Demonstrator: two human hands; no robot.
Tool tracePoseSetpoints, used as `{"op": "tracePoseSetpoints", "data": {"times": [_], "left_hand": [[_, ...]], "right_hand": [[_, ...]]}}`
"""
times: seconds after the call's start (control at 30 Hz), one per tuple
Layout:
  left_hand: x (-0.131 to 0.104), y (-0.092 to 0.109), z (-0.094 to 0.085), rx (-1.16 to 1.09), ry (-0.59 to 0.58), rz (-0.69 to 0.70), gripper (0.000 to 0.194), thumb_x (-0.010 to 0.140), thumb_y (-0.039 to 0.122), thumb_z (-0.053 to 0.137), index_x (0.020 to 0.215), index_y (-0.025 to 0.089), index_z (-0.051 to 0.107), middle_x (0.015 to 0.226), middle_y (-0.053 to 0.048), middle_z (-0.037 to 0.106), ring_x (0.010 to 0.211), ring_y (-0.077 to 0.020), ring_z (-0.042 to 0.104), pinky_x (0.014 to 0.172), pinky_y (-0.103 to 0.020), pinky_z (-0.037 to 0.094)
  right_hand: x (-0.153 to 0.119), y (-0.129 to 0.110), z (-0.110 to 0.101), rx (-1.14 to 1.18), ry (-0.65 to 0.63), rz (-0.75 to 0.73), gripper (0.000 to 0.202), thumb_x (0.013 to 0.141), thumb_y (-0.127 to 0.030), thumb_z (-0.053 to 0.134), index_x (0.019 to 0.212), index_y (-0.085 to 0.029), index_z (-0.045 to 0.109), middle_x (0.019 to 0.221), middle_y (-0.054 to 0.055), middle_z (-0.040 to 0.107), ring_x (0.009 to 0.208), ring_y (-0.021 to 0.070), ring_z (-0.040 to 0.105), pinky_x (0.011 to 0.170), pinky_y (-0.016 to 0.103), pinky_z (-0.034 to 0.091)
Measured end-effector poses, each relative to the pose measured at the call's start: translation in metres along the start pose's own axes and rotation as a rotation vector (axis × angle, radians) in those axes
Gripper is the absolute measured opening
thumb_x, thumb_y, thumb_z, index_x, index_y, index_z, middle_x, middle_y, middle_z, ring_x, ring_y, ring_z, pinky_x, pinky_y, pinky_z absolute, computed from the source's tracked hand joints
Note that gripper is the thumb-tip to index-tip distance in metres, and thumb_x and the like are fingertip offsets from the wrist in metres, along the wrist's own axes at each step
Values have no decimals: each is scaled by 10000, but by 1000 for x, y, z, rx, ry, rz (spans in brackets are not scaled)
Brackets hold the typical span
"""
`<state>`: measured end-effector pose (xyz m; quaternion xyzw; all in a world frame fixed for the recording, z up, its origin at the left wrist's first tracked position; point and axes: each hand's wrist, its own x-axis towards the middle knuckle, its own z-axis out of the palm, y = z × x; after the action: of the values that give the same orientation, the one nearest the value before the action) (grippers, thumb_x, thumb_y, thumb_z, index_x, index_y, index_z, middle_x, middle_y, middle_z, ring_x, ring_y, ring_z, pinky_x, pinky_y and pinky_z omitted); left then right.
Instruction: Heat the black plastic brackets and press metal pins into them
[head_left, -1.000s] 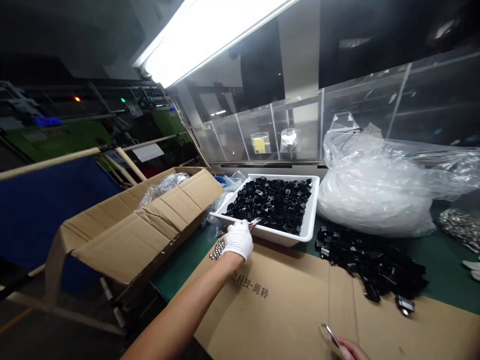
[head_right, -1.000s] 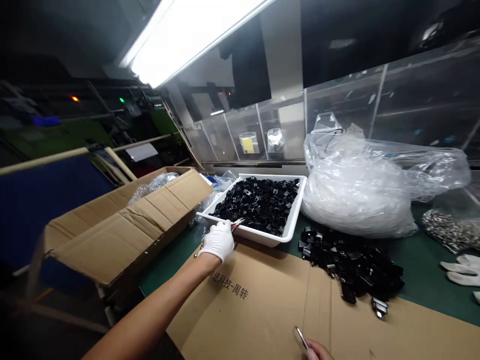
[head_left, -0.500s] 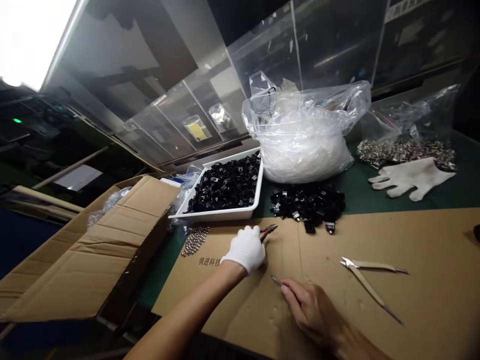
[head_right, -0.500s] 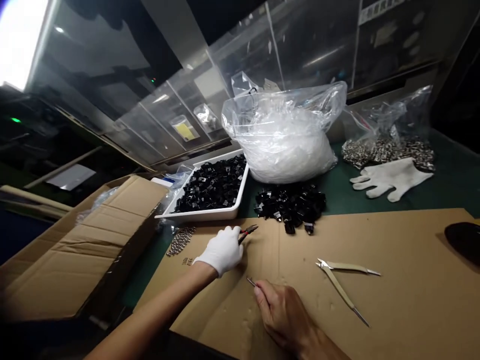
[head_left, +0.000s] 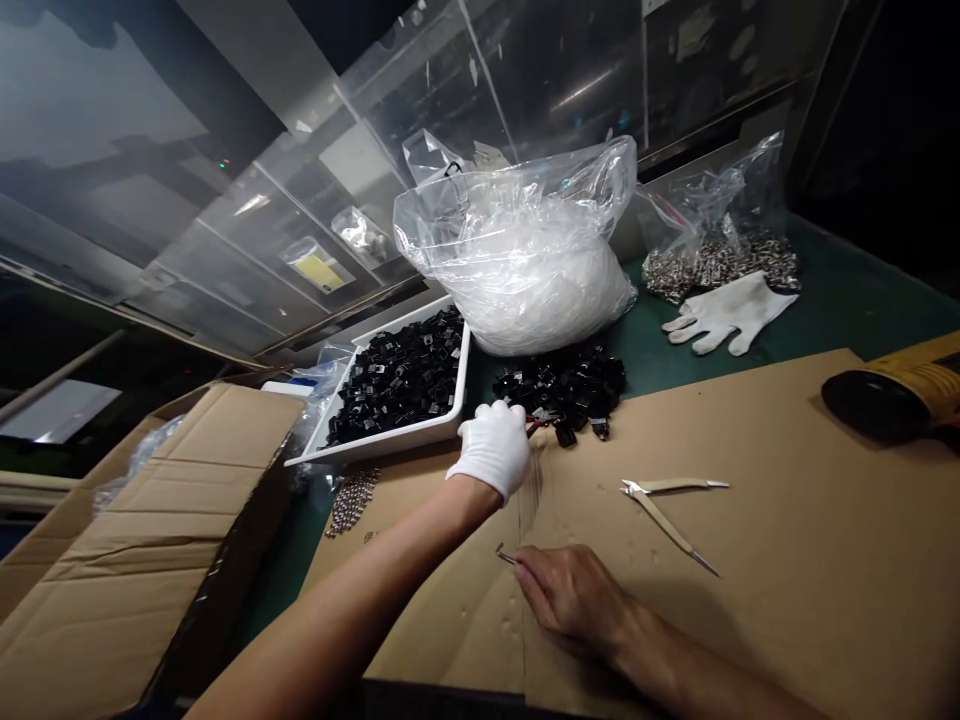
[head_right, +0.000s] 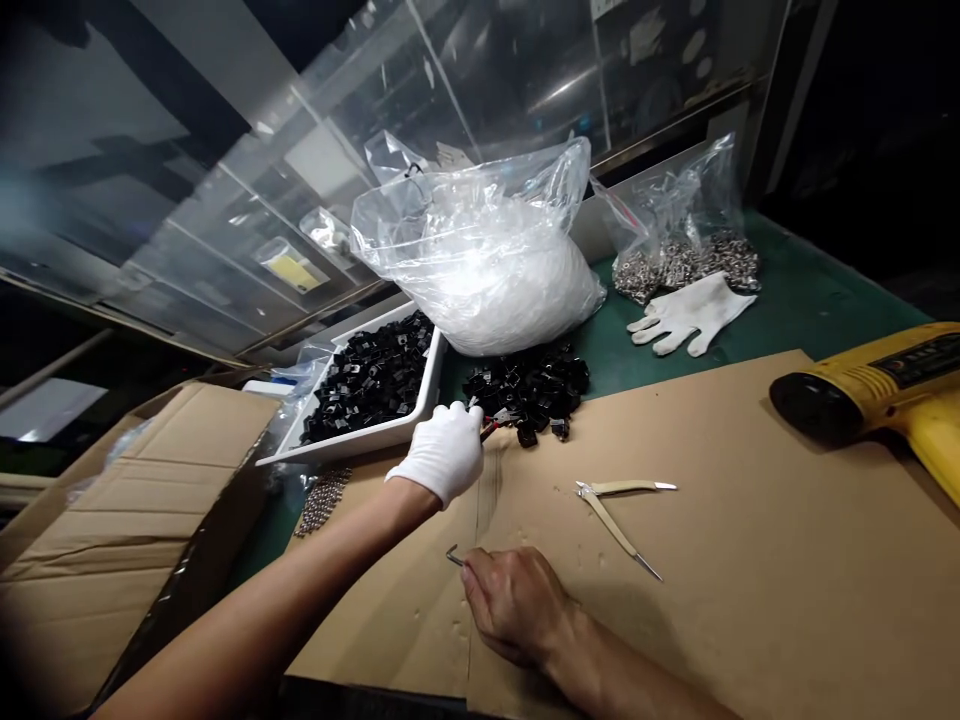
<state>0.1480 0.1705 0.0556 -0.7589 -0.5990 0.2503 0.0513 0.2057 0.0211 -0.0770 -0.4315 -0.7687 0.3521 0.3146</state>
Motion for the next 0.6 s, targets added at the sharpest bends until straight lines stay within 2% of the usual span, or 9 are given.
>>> {"op": "tracePoseSetpoints", "data": {"times": [0.17, 0.3, 0.6], "left_hand": [[1, 2, -5, 63, -9, 26, 356, 907, 95, 433, 1183, 106, 658, 1177, -225, 615, 1119, -390, 553, 863, -587, 512], [2, 2, -7, 152, 37, 54, 350, 912, 83, 422, 1166, 87, 663, 1140, -229, 624, 1091, -400, 561, 844, -612, 502], [12, 6, 4, 246, 119, 82, 400, 930, 43, 374, 1195, 68, 673, 1164, -251, 633, 1087, -425, 577, 837, -665, 479]], "right_hand": [[2, -3, -6, -40, -31, 14, 183, 1041, -298, 583, 976, -148, 665, 787, -12, 673, 682, 139, 663, 707, 326, 595], [1, -4, -6, -62, -55, 20, 189, 1043, -304, 581, 981, -147, 665, 791, -12, 675, 681, 140, 666, 713, 335, 600], [-1, -4, -4, -94, -72, 25, 206, 1050, -322, 572, 1006, -147, 670, 794, -11, 677, 687, 144, 671, 717, 341, 603]]}}
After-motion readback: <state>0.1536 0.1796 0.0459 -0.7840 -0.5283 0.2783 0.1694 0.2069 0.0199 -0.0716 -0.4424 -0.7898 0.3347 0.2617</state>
